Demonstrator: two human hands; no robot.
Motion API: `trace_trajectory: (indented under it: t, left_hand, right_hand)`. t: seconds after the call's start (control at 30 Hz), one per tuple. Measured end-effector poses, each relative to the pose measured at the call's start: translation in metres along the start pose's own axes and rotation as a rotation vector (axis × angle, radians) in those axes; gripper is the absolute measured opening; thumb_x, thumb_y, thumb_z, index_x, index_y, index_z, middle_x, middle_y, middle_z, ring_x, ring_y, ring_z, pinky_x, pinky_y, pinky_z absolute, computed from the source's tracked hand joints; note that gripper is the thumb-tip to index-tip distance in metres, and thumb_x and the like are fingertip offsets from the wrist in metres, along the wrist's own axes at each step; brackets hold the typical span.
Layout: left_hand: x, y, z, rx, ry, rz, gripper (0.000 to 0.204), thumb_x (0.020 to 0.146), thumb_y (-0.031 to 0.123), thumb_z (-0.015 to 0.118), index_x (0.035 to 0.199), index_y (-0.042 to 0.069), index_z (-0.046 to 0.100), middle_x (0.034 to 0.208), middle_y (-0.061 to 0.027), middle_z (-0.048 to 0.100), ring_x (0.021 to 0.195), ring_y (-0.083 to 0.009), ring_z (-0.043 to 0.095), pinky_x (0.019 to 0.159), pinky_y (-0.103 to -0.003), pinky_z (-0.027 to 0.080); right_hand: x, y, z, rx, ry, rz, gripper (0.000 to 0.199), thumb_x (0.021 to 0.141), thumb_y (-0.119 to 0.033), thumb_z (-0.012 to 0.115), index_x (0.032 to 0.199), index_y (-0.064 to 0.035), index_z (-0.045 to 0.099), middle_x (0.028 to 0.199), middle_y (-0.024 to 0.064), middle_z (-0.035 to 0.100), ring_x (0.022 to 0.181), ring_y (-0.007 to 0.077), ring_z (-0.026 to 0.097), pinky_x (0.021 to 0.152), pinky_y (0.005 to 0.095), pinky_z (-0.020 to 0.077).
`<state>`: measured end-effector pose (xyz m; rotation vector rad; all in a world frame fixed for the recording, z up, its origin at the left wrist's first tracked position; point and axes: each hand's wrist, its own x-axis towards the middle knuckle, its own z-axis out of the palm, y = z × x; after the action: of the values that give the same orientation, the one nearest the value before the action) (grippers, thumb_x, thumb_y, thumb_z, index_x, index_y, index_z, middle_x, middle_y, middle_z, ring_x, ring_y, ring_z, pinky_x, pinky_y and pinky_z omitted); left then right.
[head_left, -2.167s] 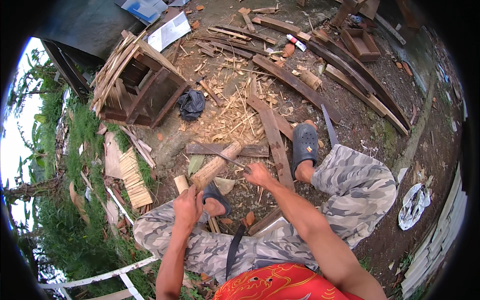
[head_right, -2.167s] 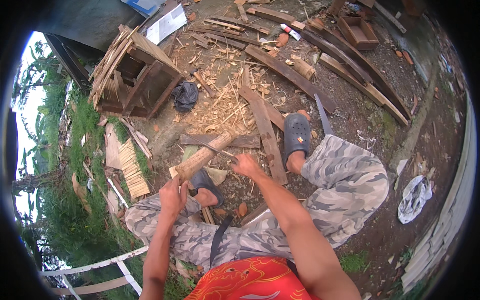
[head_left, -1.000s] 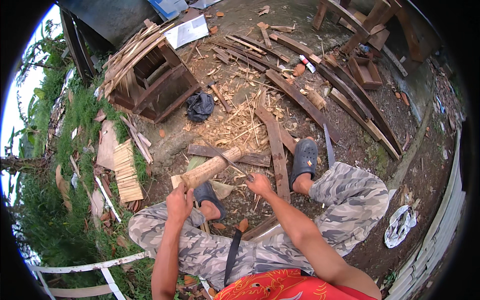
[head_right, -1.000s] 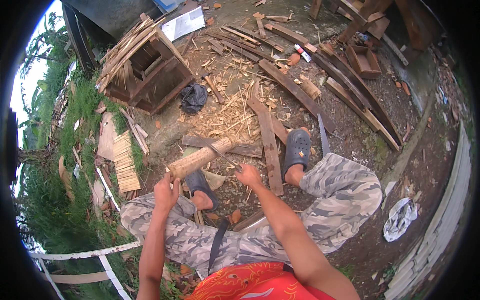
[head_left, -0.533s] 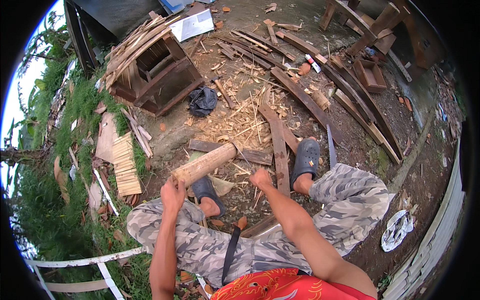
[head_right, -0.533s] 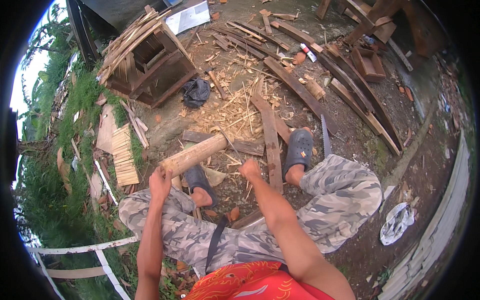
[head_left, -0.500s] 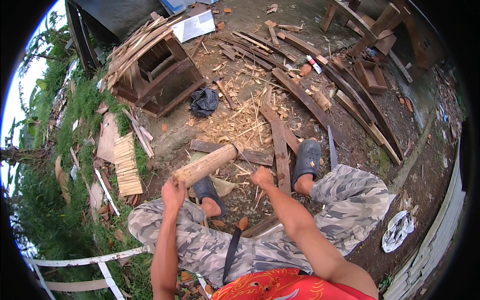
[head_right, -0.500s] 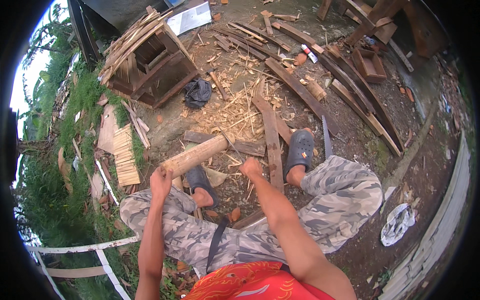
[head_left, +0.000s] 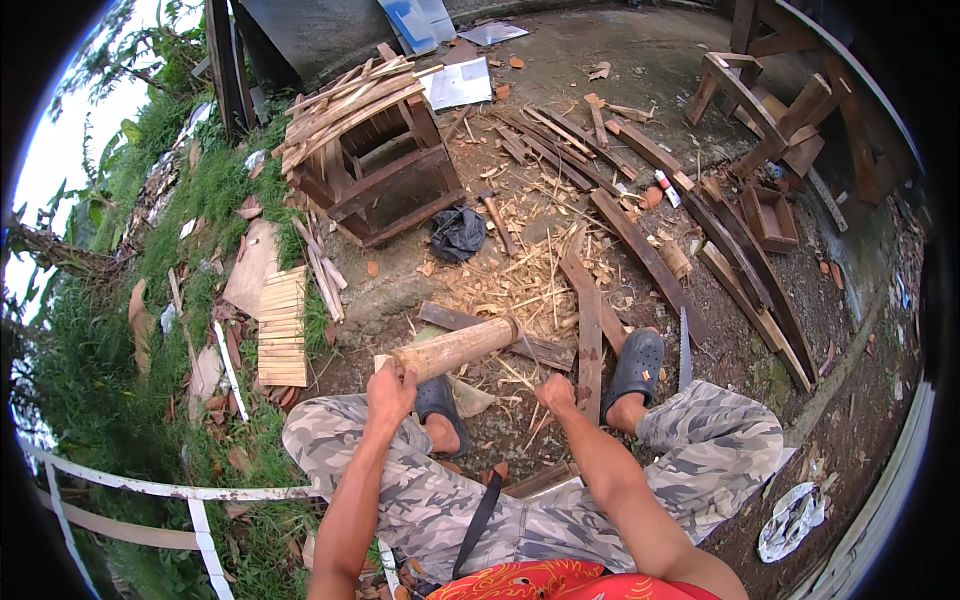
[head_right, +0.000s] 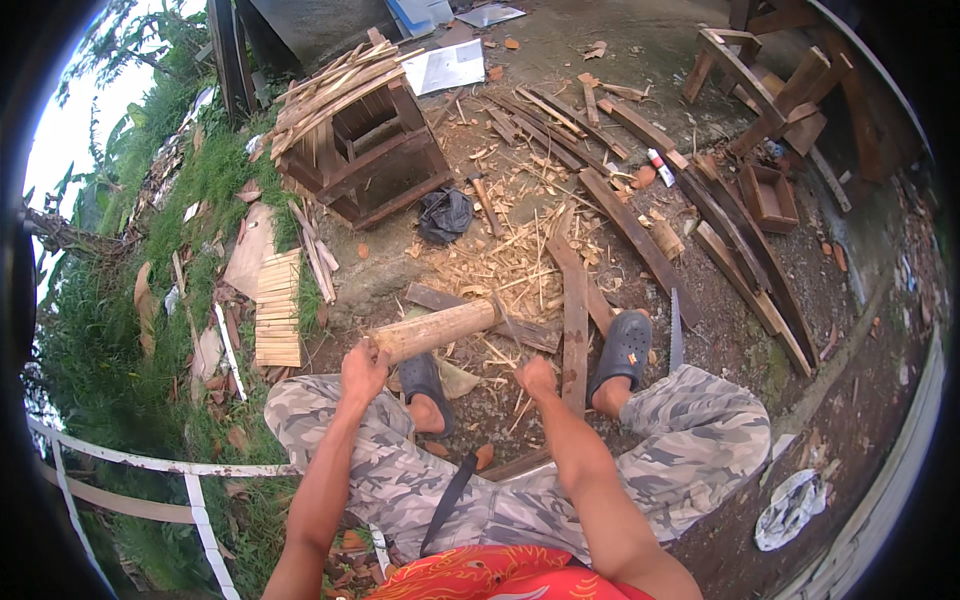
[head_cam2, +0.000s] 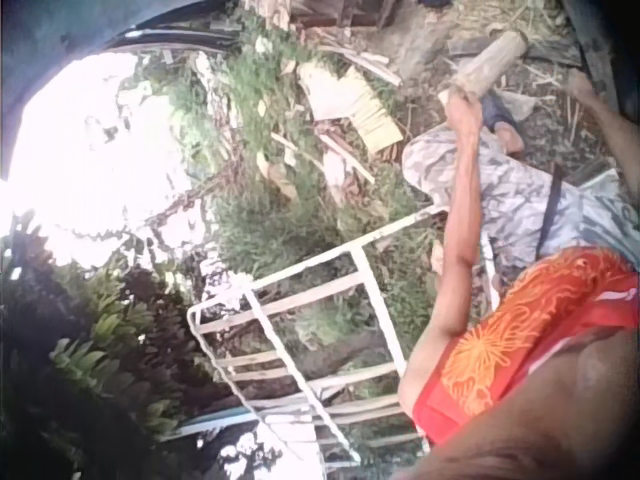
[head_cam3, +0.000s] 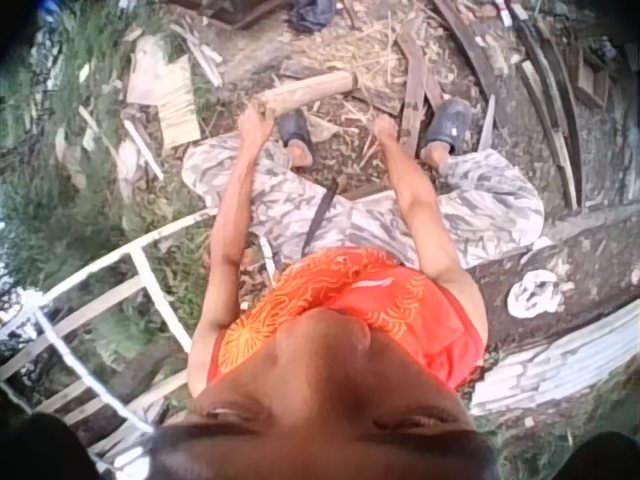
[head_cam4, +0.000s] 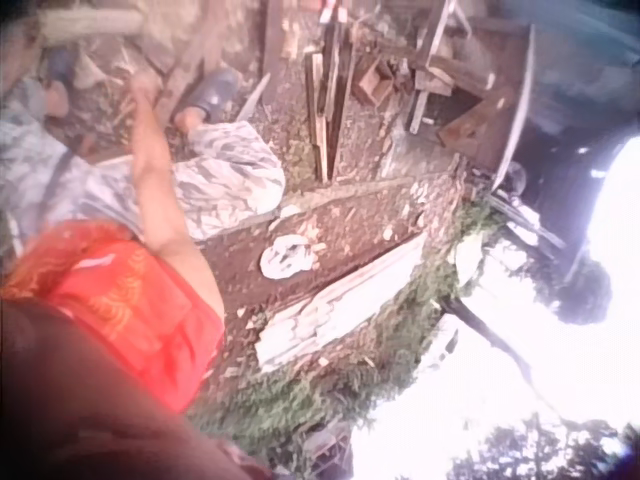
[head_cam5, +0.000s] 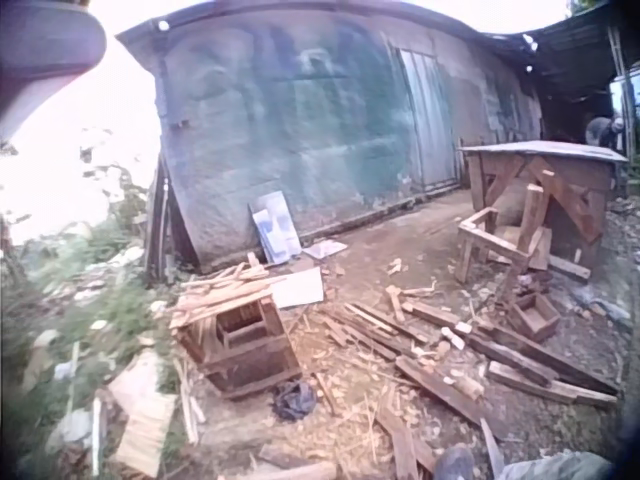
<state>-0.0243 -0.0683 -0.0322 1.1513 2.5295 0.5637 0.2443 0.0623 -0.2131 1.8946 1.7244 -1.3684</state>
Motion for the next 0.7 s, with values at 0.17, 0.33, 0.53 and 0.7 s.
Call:
trace_trajectory:
  t: [0.17,0.33,0.53,0.7]
  left_hand:
    - [0.001,0.005,-0.002,0.062,-0.022,0.059,0.032,0.088,0.023,0.067,0.103,-0.004,0.063,0.084,-0.0286,0.069,0.084,-0.0469,0.068,0.077,-0.053,0.052]
    - [-0.006,0.021,-0.006,0.106,-0.073,0.109,0.032,0.088,0.023,0.068,0.104,-0.004,0.061,0.081,-0.0281,0.069,0.081,-0.0473,0.067,0.072,-0.054,0.053]
    - [-0.018,0.040,-0.008,0.122,-0.029,0.343,0.024,0.088,0.019,0.067,0.100,-0.001,0.061,0.078,-0.0231,0.067,0.071,-0.0422,0.067,0.065,-0.051,0.053]
    - [-0.030,0.048,-0.008,0.139,-0.070,0.519,0.020,0.087,0.017,0.067,0.098,0.001,0.061,0.076,-0.0184,0.066,0.070,-0.0378,0.067,0.065,-0.048,0.053]
  right_hand:
    - [0.008,0.026,-0.016,-0.083,0.025,-0.005,0.043,0.084,-0.031,0.062,0.112,0.0007,0.070,0.112,0.0286,0.068,0.108,0.0435,0.065,0.094,0.0500,0.0520]
    - [-0.033,-0.023,-0.001,-0.019,0.081,-0.528,0.034,0.083,-0.035,0.065,0.096,-0.0029,0.068,0.087,0.0258,0.069,0.089,0.0470,0.066,0.082,0.0540,0.0525]
    - [-0.052,-0.047,0.014,0.054,0.174,-0.727,0.027,0.081,-0.029,0.068,0.087,-0.0021,0.064,0.075,0.0255,0.065,0.077,0.0476,0.064,0.071,0.0531,0.0507]
    - [-0.025,0.000,-0.007,0.184,0.071,-0.202,0.031,0.083,-0.030,0.068,0.086,0.0005,0.064,0.071,0.0244,0.064,0.070,0.0454,0.063,0.067,0.0508,0.0495]
